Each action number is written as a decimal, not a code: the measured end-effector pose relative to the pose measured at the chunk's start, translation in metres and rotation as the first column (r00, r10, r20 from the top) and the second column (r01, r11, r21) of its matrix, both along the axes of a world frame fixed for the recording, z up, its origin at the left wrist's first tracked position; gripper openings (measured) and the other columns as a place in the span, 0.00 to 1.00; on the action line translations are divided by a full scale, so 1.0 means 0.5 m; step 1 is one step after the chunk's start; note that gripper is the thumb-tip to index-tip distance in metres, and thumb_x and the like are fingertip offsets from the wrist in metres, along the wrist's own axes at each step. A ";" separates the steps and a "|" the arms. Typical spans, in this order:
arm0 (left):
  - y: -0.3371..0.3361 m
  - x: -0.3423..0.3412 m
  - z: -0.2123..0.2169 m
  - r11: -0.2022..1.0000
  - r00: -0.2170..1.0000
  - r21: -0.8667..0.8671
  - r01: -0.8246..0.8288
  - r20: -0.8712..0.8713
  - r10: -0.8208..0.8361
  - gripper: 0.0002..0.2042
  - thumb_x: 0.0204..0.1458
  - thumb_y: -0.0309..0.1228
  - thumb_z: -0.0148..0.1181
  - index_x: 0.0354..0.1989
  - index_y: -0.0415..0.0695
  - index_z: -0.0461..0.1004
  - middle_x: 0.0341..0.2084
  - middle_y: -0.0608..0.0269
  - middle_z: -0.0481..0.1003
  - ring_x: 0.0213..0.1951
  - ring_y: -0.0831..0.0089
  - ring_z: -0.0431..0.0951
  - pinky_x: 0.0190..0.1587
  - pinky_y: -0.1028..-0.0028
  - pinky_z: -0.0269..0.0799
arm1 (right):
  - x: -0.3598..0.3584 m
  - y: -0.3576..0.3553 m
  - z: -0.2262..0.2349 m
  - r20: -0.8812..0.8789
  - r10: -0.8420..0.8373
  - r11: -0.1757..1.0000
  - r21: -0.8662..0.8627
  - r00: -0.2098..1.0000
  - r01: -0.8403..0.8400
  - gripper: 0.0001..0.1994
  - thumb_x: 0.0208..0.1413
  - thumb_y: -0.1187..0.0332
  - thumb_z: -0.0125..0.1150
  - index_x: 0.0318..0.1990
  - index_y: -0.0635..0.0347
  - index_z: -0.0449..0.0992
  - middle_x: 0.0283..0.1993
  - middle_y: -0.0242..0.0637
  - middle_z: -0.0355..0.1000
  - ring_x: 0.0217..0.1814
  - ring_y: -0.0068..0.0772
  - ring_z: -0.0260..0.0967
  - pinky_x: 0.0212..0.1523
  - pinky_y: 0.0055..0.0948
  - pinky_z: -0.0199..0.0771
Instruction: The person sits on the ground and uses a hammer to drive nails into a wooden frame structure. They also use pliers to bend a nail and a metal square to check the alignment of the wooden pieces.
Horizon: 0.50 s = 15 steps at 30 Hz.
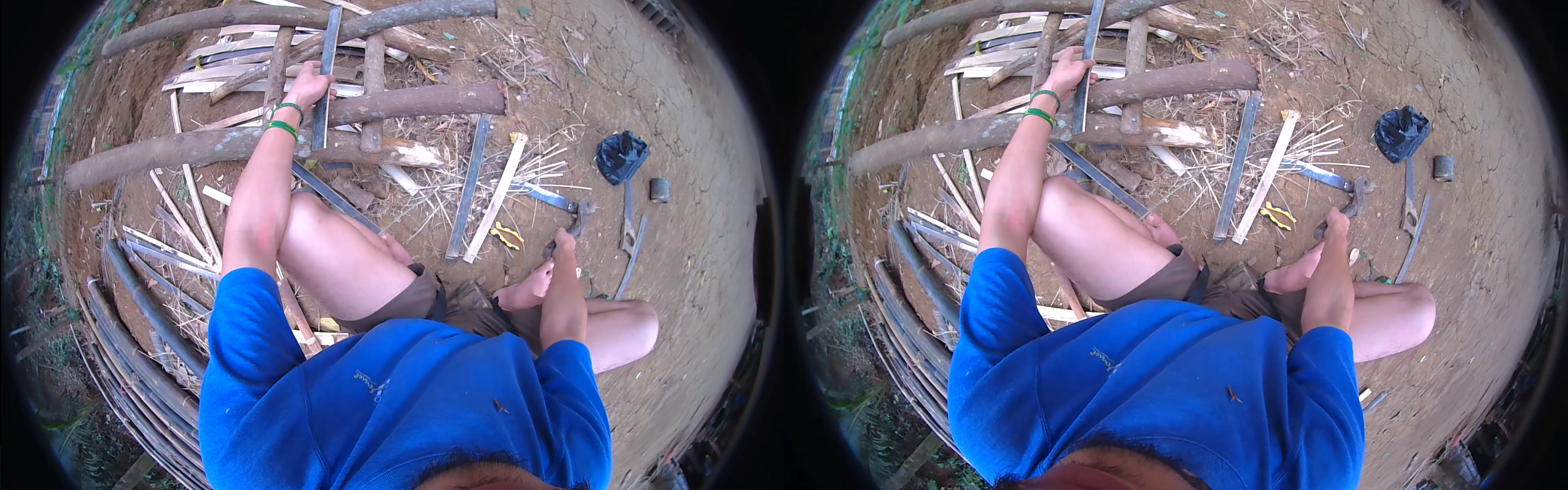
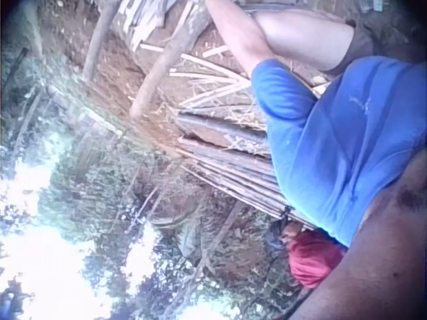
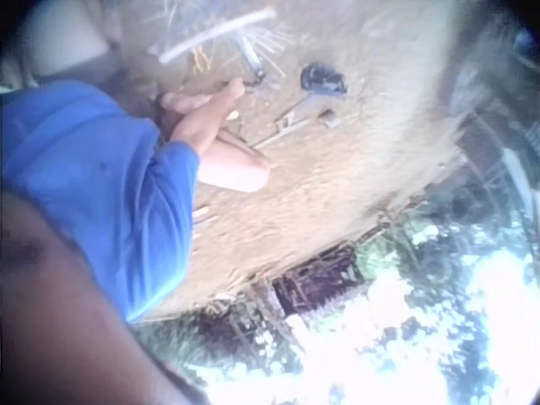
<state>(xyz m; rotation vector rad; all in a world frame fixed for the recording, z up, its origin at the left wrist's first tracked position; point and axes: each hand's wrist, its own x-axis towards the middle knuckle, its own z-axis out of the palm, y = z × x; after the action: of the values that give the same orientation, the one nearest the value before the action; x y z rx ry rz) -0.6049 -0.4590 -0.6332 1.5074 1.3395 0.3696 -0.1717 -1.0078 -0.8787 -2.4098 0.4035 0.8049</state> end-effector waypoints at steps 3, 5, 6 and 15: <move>0.016 0.036 -0.040 1.000 0.998 -0.003 0.014 0.067 -0.014 0.28 0.58 0.25 0.54 0.66 0.37 0.52 0.36 0.47 0.77 0.32 0.67 0.80 0.33 0.69 0.76 | -0.016 -0.050 -0.071 0.006 -0.063 0.998 -0.030 0.998 0.063 0.23 0.51 0.68 0.50 0.50 0.80 0.74 0.50 0.52 0.75 0.51 0.44 0.73 0.49 0.41 0.73; 0.038 0.003 -0.091 0.990 0.997 0.126 -0.063 0.057 0.056 0.27 0.58 0.27 0.53 0.65 0.38 0.54 0.29 0.54 0.75 0.27 0.70 0.75 0.31 0.70 0.72 | -0.057 -0.020 -0.065 0.039 -0.117 0.993 0.024 0.992 0.116 0.22 0.52 0.68 0.50 0.48 0.80 0.75 0.47 0.52 0.75 0.47 0.45 0.74 0.45 0.42 0.74; 0.062 -0.027 -0.117 0.973 0.995 0.208 -0.103 0.036 0.098 0.27 0.58 0.27 0.53 0.65 0.38 0.54 0.27 0.56 0.74 0.26 0.71 0.74 0.30 0.70 0.71 | -0.082 0.013 -0.048 0.068 -0.148 0.987 0.080 0.987 0.143 0.21 0.52 0.69 0.50 0.46 0.80 0.75 0.44 0.52 0.75 0.43 0.46 0.74 0.42 0.43 0.75; -0.062 0.069 0.132 0.969 0.764 -0.054 -0.243 0.604 0.225 0.14 0.64 0.36 0.56 0.50 0.40 0.66 0.22 0.71 0.62 0.19 0.82 0.60 0.18 0.81 0.54 | -0.125 0.110 0.138 0.152 -0.093 0.848 0.530 0.984 -0.002 0.21 0.60 0.51 0.60 0.28 0.62 0.74 0.18 0.34 0.68 0.17 0.27 0.66 0.18 0.34 0.66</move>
<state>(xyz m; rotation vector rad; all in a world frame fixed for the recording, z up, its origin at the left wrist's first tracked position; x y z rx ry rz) -0.5702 -0.4899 -0.5670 1.0924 0.9924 0.9547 -0.2341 -0.9526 -0.8095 -1.9188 0.1401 0.5817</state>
